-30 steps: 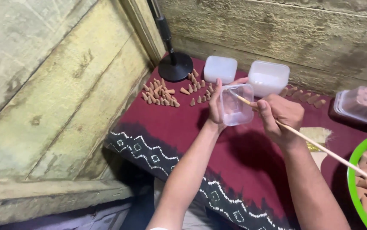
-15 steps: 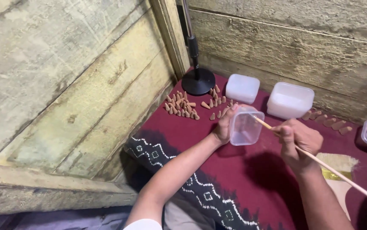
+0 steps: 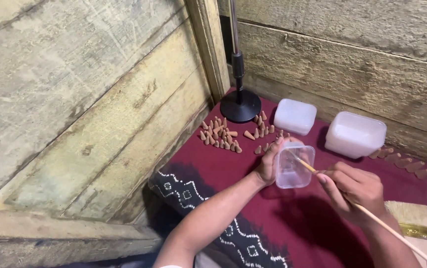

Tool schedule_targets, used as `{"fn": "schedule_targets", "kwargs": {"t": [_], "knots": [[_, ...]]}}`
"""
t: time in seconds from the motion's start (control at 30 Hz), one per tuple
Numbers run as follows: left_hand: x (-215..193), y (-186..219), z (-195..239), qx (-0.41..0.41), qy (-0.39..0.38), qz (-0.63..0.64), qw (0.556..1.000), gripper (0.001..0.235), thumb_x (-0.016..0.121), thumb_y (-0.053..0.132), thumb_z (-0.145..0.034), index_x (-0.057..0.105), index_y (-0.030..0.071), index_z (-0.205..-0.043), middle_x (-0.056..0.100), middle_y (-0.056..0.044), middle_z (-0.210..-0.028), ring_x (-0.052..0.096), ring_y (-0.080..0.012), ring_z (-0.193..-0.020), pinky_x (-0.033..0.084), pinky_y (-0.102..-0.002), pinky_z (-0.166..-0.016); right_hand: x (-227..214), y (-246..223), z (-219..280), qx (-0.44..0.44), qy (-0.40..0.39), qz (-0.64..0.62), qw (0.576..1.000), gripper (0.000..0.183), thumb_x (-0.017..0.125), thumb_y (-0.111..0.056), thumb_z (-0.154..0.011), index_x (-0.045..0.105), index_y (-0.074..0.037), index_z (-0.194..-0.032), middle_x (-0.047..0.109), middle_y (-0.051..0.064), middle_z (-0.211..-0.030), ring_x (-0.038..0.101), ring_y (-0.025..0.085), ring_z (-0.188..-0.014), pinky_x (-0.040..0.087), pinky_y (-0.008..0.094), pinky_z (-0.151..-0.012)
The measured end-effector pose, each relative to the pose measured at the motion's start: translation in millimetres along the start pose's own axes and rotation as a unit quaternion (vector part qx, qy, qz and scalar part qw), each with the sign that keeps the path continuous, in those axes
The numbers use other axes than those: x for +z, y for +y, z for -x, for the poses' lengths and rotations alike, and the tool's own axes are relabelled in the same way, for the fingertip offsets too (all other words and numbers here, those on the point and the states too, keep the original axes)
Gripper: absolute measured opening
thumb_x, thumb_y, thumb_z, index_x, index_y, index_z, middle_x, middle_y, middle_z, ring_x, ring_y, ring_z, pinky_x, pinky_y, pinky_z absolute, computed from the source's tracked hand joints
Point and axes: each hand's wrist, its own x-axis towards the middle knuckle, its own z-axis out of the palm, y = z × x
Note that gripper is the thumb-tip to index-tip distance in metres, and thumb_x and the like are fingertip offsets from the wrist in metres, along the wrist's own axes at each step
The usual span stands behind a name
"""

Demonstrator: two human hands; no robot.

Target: The person is seen picking up incense cones from the table and a bowl, and carefully placing and arranging them into a small clear plastic container. They use a thin wooden stick to help position the cones inside the container.

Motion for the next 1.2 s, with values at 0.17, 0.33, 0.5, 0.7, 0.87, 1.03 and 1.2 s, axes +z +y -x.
{"fn": "schedule_targets", "kwargs": {"t": [0.17,0.33,0.5,0.7,0.87,1.03,1.2], "knots": [[-7,-2,-1,-0.027,0.028,0.034,0.999,0.052,0.049,0.053,-0.109,0.059,0.004,-0.121,0.072,-0.017,-0.103,0.072,-0.0282,-0.091,0.056,-0.038,-0.084,2,3,-3,0.019,-0.050,0.021,0.998,0.031,0.065,-0.007,-0.096,0.052,-0.006,-0.068,0.044,0.003,-0.060,0.038,0.016,-0.047,0.033,0.031,-0.046],[-5,3,-2,-0.032,0.031,0.006,0.999,0.051,0.051,0.054,-0.107,0.062,0.006,-0.119,0.072,-0.012,-0.102,0.071,-0.0210,-0.092,0.055,-0.032,-0.082,-2,5,-3,-0.003,-0.063,0.031,0.998,0.034,0.065,-0.007,-0.096,0.050,-0.006,-0.066,0.042,0.003,-0.057,0.036,0.017,-0.044,0.032,0.033,-0.043],[-9,1,0,-0.012,0.035,0.010,0.999,0.056,0.051,0.056,-0.105,0.058,0.002,-0.120,0.071,-0.018,-0.102,0.070,-0.0290,-0.091,0.056,-0.041,-0.086,-2,4,-2,0.019,-0.025,0.030,0.999,0.013,0.074,-0.013,-0.092,0.067,-0.004,-0.087,0.066,0.003,-0.074,0.053,0.012,-0.053,0.044,0.026,-0.050],[-11,1,1,0.003,0.021,-0.005,1.000,0.056,0.048,0.055,-0.107,0.059,0.003,-0.123,0.073,-0.017,-0.103,0.072,-0.0288,-0.093,0.056,-0.041,-0.086,-7,1,-1,0.002,-0.101,0.042,0.994,0.041,0.068,-0.015,-0.094,0.042,-0.011,-0.062,0.037,0.001,-0.053,0.033,0.017,-0.041,0.030,0.034,-0.041],[-8,8,0,0.018,0.027,-0.007,0.999,0.056,0.049,0.055,-0.107,0.059,0.003,-0.124,0.070,-0.018,-0.112,0.070,-0.0288,-0.098,0.056,-0.042,-0.090,-8,-4,-6,0.004,-0.036,0.031,0.999,0.022,0.071,-0.008,-0.094,0.059,-0.003,-0.076,0.054,0.006,-0.070,0.050,0.016,-0.053,0.040,0.029,-0.051],[9,19,-2,0.045,0.027,-0.048,0.998,0.054,0.045,0.051,-0.107,0.060,0.000,-0.116,0.070,-0.016,-0.096,0.069,-0.0332,-0.082,0.054,-0.042,-0.083,1,-2,2,0.033,-0.049,0.143,0.988,0.037,0.068,-0.012,-0.102,0.051,-0.009,-0.069,0.046,0.002,-0.062,0.042,0.018,-0.048,0.039,0.033,-0.046],[3,19,-3,0.039,0.048,-0.051,0.997,0.060,0.049,0.059,-0.103,0.058,0.002,-0.119,0.072,-0.014,-0.100,0.069,-0.0243,-0.091,0.054,-0.038,-0.083,0,-6,-4,0.022,-0.003,0.006,1.000,0.034,0.066,0.001,-0.098,0.052,-0.003,-0.068,0.051,0.006,-0.062,0.042,0.016,-0.048,0.034,0.028,-0.048]]}}
